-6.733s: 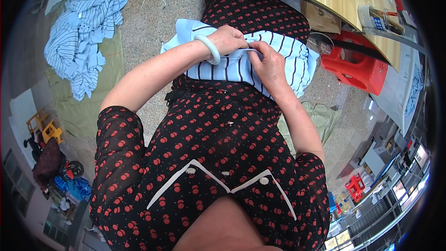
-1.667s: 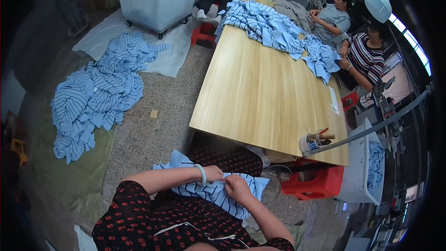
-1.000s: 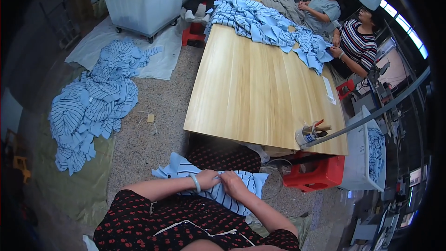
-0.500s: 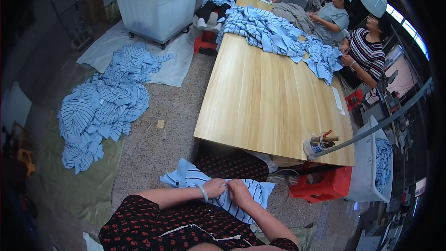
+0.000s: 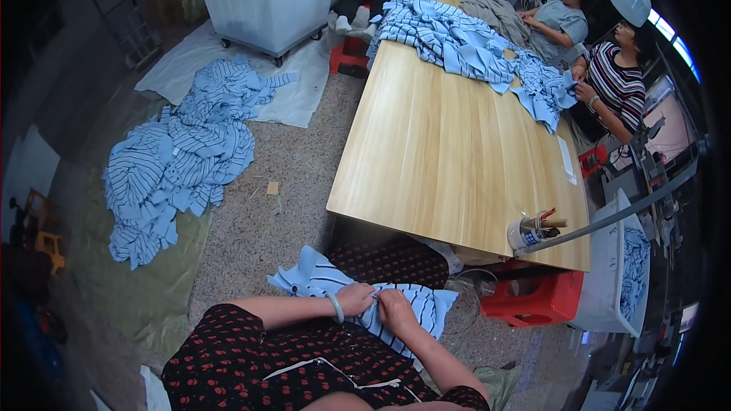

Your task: Inspecting and checking blue and white striped fabric garments in a sewing factory.

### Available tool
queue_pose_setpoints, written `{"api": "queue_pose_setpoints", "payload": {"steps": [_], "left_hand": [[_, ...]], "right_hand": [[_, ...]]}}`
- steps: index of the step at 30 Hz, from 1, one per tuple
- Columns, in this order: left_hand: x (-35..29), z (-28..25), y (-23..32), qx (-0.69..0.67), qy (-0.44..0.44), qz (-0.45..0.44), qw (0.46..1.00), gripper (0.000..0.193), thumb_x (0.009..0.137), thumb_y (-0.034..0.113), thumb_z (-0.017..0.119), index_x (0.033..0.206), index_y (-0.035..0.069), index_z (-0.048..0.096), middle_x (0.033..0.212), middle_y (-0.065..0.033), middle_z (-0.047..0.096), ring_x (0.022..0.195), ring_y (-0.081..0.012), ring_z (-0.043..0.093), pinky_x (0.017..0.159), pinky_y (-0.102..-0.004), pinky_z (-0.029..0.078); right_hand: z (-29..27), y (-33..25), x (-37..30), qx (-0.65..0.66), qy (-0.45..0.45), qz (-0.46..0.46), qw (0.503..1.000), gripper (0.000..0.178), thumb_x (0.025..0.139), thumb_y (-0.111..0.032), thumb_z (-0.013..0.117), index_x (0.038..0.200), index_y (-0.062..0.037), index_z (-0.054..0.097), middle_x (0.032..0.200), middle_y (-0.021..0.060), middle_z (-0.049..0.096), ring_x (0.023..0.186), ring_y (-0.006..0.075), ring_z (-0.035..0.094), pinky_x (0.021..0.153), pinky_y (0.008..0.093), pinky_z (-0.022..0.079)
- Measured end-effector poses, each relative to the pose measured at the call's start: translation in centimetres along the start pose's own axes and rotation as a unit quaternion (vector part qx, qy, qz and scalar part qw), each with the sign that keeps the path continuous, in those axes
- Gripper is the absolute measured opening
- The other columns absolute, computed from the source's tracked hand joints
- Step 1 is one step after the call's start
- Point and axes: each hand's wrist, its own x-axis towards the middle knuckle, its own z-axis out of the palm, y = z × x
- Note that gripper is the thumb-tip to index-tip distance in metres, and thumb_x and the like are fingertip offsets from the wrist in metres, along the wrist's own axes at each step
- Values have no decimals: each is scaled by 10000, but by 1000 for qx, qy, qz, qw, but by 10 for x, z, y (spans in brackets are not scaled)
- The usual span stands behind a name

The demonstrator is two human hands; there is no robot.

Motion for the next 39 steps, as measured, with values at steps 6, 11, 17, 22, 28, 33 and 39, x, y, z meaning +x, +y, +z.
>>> {"api": "queue_pose_setpoints", "payload": {"steps": [6, 11, 17, 22, 28, 33, 39], "left_hand": [[-4, -1, 0, -10, 24, 19, 999, 195, 745, 166, 453, 780, -6, 539, 803, -200, 563, 778, -360, 541, 696, -435, 429], [-3, -6, -2, -2, 8, 50, 999, 178, 746, 156, 454, 771, -4, 529, 784, -186, 550, 746, -355, 538, 665, -432, 428], [-3, -9, -3, -13, -16, 72, 997, 187, 761, 175, 467, 783, 0, 530, 772, -176, 555, 734, -342, 546, 647, -418, 429], [4, -22, -2, -123, -94, 61, 986, 210, 779, 194, 485, 844, 8, 556, 766, -162, 575, 714, -258, 575, 657, -352, 443], [5, -39, 16, -144, -156, 22, 977, 280, 765, 209, 547, 976, 25, 552, 817, -149, 585, 765, -229, 578, 693, -334, 446], [-7, -20, 18, 10, -73, 106, 992, 819, 641, 321, 709, 1290, 115, 255, 1201, -187, 355, 1007, -370, 464, 826, -390, 428], [-12, -50, 54, -182, -89, 85, 976, 256, 721, 228, 620, 856, 13, 588, 761, -174, 618, 668, -254, 605, 627, -353, 456]], "right_hand": [[-2, 0, 1, 23, -1, 9, 1000, 154, 703, 9, 527, 851, 4, 568, 808, 162, 570, 776, 325, 537, 705, 385, 440], [-4, 1, 1, 53, 10, 7, 999, 151, 703, 10, 522, 846, 4, 569, 807, 164, 572, 775, 330, 542, 704, 386, 442], [-5, 9, 3, 105, -33, 73, 991, 170, 735, -11, 544, 904, -15, 559, 784, 137, 577, 748, 253, 566, 670, 327, 456], [-17, 5, 5, 229, -40, 175, 957, 190, 748, -45, 540, 938, -41, 544, 779, 135, 573, 775, 271, 569, 657, 322, 461], [-33, 10, -16, 98, 13, 44, 994, 292, 706, -113, 588, 991, -62, 547, 866, 110, 571, 795, 267, 569, 684, 355, 462], [-49, -1, -10, 186, -85, 150, 967, 243, 710, -81, 566, 950, -41, 587, 818, 99, 590, 776, 167, 579, 683, 278, 445], [-80, -37, 18, 389, -80, 141, 907, 179, 803, -80, 541, 979, -68, 573, 841, 66, 603, 807, 147, 568, 740, 277, 451]]}}
